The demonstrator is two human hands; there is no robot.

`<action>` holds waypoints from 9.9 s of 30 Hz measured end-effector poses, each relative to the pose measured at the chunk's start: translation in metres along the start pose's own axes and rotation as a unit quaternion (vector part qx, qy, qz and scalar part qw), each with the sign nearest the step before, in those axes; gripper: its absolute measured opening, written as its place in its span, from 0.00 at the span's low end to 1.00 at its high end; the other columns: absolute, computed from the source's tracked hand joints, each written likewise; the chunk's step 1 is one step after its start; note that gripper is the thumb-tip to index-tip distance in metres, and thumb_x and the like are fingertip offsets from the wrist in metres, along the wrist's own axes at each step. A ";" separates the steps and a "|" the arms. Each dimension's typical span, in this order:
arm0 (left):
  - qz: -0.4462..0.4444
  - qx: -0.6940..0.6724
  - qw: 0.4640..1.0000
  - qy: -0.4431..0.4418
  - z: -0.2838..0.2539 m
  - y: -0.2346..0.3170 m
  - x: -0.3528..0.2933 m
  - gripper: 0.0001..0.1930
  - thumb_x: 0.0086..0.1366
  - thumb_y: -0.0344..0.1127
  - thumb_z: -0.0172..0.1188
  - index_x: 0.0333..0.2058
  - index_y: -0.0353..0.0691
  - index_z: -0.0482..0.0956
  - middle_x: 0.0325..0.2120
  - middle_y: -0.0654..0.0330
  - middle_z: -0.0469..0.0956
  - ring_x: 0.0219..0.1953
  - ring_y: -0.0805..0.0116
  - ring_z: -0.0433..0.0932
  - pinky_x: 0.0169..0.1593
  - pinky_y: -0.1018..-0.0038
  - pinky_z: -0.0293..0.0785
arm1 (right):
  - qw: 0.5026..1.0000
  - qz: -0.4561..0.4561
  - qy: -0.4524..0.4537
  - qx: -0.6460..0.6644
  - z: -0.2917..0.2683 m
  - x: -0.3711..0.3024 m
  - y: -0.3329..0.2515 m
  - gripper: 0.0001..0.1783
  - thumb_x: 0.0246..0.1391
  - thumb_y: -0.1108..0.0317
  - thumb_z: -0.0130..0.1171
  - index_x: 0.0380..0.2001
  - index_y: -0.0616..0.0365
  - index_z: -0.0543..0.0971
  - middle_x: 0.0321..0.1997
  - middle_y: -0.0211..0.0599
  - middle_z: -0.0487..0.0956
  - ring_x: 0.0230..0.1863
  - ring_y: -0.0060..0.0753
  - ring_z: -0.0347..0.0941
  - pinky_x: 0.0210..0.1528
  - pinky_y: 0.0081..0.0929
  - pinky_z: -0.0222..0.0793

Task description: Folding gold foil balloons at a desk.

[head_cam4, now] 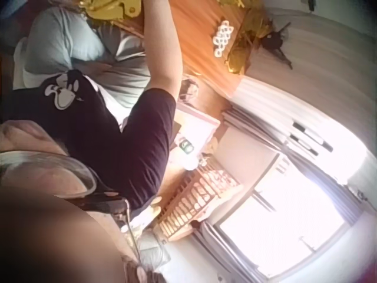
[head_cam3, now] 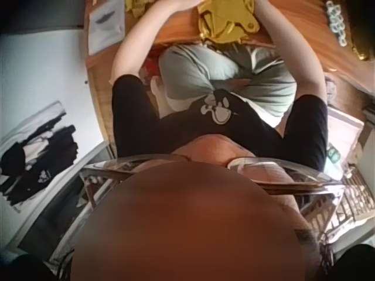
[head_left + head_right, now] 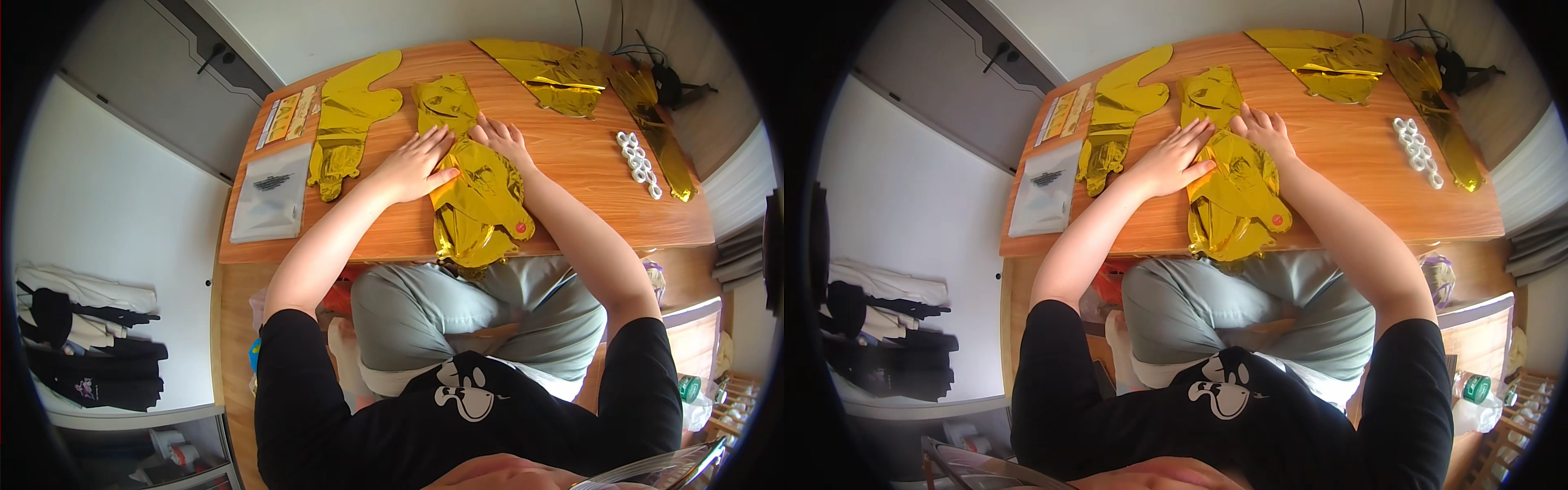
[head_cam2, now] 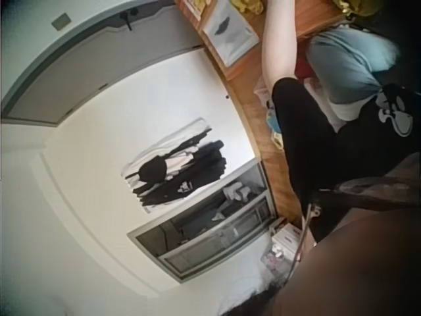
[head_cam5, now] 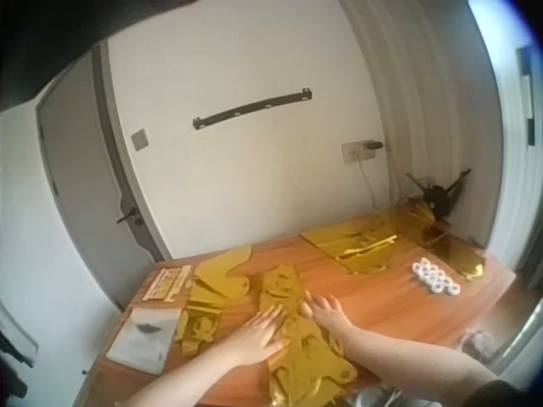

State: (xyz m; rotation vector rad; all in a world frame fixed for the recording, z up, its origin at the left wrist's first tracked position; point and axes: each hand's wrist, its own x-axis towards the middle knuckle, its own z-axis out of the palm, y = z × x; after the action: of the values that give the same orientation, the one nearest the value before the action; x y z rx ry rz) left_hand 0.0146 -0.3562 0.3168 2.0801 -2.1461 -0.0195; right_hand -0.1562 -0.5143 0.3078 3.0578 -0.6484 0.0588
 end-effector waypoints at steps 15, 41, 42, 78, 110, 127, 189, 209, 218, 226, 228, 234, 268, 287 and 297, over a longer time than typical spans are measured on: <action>-0.006 -0.021 1.000 0.004 0.003 -0.001 0.003 0.42 0.74 0.65 0.44 0.73 0.38 0.54 0.75 0.48 0.51 0.78 0.55 0.47 0.78 0.57 0.44 | 0.979 -0.009 -0.002 0.202 0.003 0.008 0.029 0.34 0.63 0.46 0.54 0.68 0.47 0.66 0.80 0.46 0.54 0.80 0.51 0.46 0.77 0.57 0.38; -0.002 0.017 1.000 -0.015 0.004 0.001 0.001 0.45 0.71 0.69 0.46 0.75 0.44 0.50 0.76 0.52 0.49 0.79 0.53 0.43 0.78 0.53 0.41 | 0.965 -0.056 0.064 0.249 -0.025 -0.001 0.039 0.26 0.55 0.62 0.68 0.58 0.49 0.79 0.62 0.40 0.75 0.67 0.46 0.66 0.69 0.48 0.58; -0.003 0.029 0.999 -0.014 0.004 0.003 0.002 0.46 0.70 0.70 0.46 0.75 0.44 0.50 0.76 0.52 0.49 0.78 0.54 0.43 0.78 0.53 0.41 | 0.965 -0.054 0.062 0.249 -0.025 -0.002 0.038 0.26 0.55 0.62 0.68 0.58 0.49 0.79 0.62 0.40 0.75 0.67 0.46 0.66 0.69 0.48 0.58; -0.277 -0.225 0.922 0.147 -0.022 -0.080 0.046 0.32 0.67 0.49 0.65 0.63 0.36 0.70 0.45 0.52 0.82 0.50 0.59 0.81 0.54 0.67 0.76 | 0.859 -0.467 0.208 0.003 -0.028 -0.051 -0.033 0.20 0.52 0.62 0.60 0.49 0.52 0.80 0.54 0.25 0.81 0.56 0.27 0.74 0.56 0.29 0.69; -0.028 0.049 0.995 0.087 -0.021 -0.062 0.009 0.29 0.68 0.55 0.61 0.62 0.44 0.75 0.63 0.59 0.75 0.68 0.57 0.68 0.70 0.59 0.62 | 0.858 -0.486 0.168 0.005 -0.030 -0.052 -0.033 0.31 0.43 0.53 0.65 0.52 0.53 0.81 0.55 0.26 0.81 0.55 0.29 0.75 0.59 0.31 0.70; 0.001 -0.140 0.990 0.016 -0.017 -0.016 0.013 0.37 0.73 0.46 0.59 0.74 0.43 0.54 0.76 0.52 0.50 0.78 0.54 0.47 0.77 0.58 0.48 | 0.865 -0.484 0.129 -0.007 -0.034 -0.056 -0.034 0.28 0.43 0.52 0.65 0.47 0.56 0.81 0.52 0.29 0.81 0.51 0.31 0.77 0.59 0.33 0.71; 0.078 -0.017 0.997 0.011 0.010 0.002 0.002 0.53 0.63 0.74 0.54 0.74 0.41 0.52 0.75 0.55 0.53 0.77 0.56 0.48 0.77 0.57 0.45 | 0.952 -0.269 0.057 0.135 -0.074 -0.072 -0.031 0.19 0.49 0.77 0.65 0.45 0.48 0.85 0.58 0.40 0.75 0.53 0.45 0.76 0.56 0.39 0.72; 0.079 0.034 0.996 0.001 0.011 0.005 0.003 0.51 0.66 0.76 0.47 0.76 0.47 0.48 0.76 0.56 0.50 0.78 0.57 0.47 0.78 0.58 0.44 | 0.935 -0.175 0.082 0.297 -0.050 -0.087 -0.022 0.07 0.53 0.69 0.69 0.37 0.54 0.86 0.44 0.33 0.84 0.50 0.40 0.78 0.55 0.36 0.69; 0.074 0.027 0.997 0.001 0.010 0.006 0.003 0.51 0.66 0.75 0.47 0.76 0.46 0.48 0.76 0.56 0.49 0.78 0.57 0.47 0.78 0.58 0.44 | 0.982 -0.050 0.057 0.172 -0.060 -0.090 -0.028 0.22 0.47 0.57 0.75 0.46 0.49 0.86 0.50 0.29 0.84 0.64 0.43 0.69 0.66 0.47 0.59; 0.066 0.026 0.997 -0.011 0.007 0.007 0.002 0.51 0.66 0.76 0.47 0.75 0.45 0.52 0.76 0.57 0.50 0.78 0.58 0.47 0.78 0.58 0.44 | 0.992 -0.046 -0.031 0.109 -0.077 -0.077 -0.028 0.51 0.31 0.46 0.81 0.63 0.46 0.76 0.65 0.34 0.75 0.73 0.48 0.58 0.72 0.48 0.53; 0.065 0.023 0.998 -0.010 0.007 0.008 0.003 0.51 0.66 0.76 0.47 0.75 0.45 0.53 0.76 0.57 0.50 0.78 0.58 0.47 0.78 0.59 0.44 | 0.993 -0.055 -0.043 0.094 -0.076 -0.075 -0.026 0.54 0.29 0.45 0.82 0.65 0.46 0.74 0.67 0.34 0.74 0.73 0.48 0.57 0.73 0.49 0.52; 0.067 0.034 0.997 -0.014 0.006 0.008 0.003 0.50 0.66 0.76 0.47 0.74 0.44 0.54 0.76 0.57 0.50 0.78 0.58 0.47 0.78 0.58 0.44 | 0.992 -0.078 -0.057 0.086 -0.075 -0.074 -0.029 0.63 0.25 0.43 0.83 0.69 0.47 0.67 0.71 0.37 0.67 0.74 0.49 0.55 0.74 0.51 0.50; 0.084 0.023 0.996 0.007 0.012 0.006 0.005 0.52 0.66 0.79 0.41 0.75 0.43 0.52 0.76 0.55 0.50 0.78 0.56 0.48 0.78 0.57 0.43 | 0.953 -0.269 0.097 0.098 -0.051 -0.105 0.038 0.19 0.55 0.72 0.58 0.50 0.54 0.84 0.59 0.34 0.81 0.62 0.41 0.74 0.64 0.40 0.67; 0.157 0.020 0.984 -0.076 0.002 0.026 -0.013 0.53 0.66 0.77 0.44 0.76 0.46 0.44 0.77 0.56 0.45 0.79 0.55 0.41 0.79 0.53 0.39 | 0.957 -0.259 0.052 0.116 -0.045 -0.153 0.006 0.41 0.46 0.57 0.72 0.65 0.51 0.73 0.67 0.36 0.73 0.67 0.44 0.69 0.68 0.47 0.65; 0.123 -0.066 0.984 -0.111 -0.003 0.033 -0.020 0.50 0.69 0.73 0.45 0.76 0.44 0.45 0.78 0.54 0.45 0.79 0.56 0.41 0.78 0.56 0.36 | 0.943 -0.290 0.163 0.009 -0.029 -0.154 -0.011 0.37 0.42 0.63 0.68 0.61 0.45 0.78 0.63 0.25 0.78 0.57 0.34 0.76 0.59 0.35 0.71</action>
State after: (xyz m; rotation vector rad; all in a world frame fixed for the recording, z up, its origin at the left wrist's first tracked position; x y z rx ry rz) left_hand -0.0177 -0.3352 0.3219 1.8016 -2.4421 -0.3720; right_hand -0.2938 -0.4414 0.3306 3.0049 0.2737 0.5414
